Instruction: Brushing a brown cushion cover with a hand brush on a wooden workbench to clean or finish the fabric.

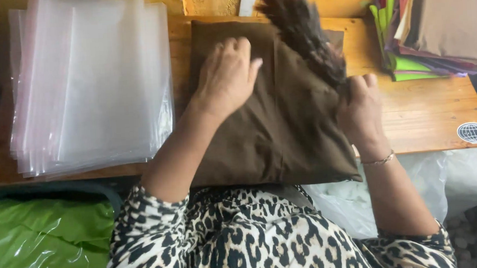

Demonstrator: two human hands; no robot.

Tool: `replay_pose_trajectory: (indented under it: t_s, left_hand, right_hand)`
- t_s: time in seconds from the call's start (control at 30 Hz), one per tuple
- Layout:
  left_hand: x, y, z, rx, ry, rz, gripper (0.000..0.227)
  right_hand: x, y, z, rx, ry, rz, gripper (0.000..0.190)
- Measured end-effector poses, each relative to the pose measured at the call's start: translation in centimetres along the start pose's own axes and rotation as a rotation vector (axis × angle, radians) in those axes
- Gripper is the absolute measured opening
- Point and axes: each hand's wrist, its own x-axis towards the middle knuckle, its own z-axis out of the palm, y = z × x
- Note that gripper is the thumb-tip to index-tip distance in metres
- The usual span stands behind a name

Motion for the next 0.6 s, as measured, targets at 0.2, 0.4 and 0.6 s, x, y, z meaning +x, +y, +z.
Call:
replay_pose_trajectory:
  t_s: [0.2, 0.4, 0.6]
  left_hand:
    - [0.2, -3.2, 9.3, -0.09, 0.391, -0.323, 0.073]
    - [-0.8, -3.1, 9.0, 0.143, -0.183, -0.305, 0.062]
    - [-0.3, -3.2, 9.1, 0.175, -0.285, -0.404, 0.067]
  right_hand:
    - [-4.5, -8.0, 0.8, -0.365, -0.273, -0.236, 0.081]
    - [-1.1, 9.9, 2.1, -0.416, -0.413, 0.402, 0.042]
    - [-0.7, 7.9, 2.1, -0.194, -0.116, 0.306, 0.058]
